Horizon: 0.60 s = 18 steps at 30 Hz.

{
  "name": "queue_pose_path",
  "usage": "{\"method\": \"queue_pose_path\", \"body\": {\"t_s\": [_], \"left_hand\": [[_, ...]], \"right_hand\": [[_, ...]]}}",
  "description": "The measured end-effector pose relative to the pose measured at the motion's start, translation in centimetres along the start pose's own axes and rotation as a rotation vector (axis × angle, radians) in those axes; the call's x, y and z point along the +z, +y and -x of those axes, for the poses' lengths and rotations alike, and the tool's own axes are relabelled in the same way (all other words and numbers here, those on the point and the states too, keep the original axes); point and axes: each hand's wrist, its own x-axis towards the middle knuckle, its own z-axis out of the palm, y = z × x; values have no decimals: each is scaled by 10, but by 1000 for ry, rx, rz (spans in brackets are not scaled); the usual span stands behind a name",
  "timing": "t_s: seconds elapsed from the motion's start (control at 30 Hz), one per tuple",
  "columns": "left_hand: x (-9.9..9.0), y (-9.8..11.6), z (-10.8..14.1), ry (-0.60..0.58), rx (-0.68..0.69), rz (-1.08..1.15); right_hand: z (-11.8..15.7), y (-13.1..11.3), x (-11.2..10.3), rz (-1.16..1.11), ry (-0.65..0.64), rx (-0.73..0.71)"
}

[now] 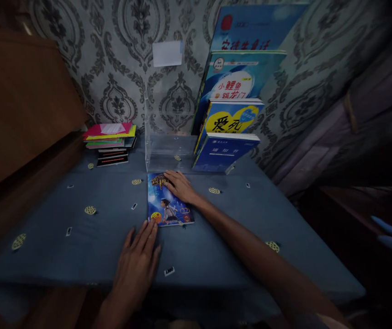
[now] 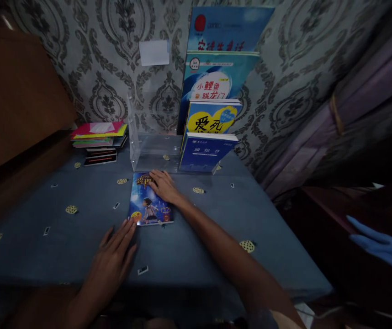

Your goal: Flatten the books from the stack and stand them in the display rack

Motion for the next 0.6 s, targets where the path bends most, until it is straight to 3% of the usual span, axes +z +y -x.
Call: {"method": "queue_pose_path", "body": {"t_s": [0.23, 0.47, 0.6], "left_hand": [[-5, -1, 1, 2, -11, 88], [-1, -12, 2, -15, 5, 143], [2, -22, -11, -100, 29, 157]], "right_hand": [[25, -13, 0, -14, 23, 74], [78, -32, 4, -58, 45, 10], [109, -44, 2, -63, 58, -26]]}}
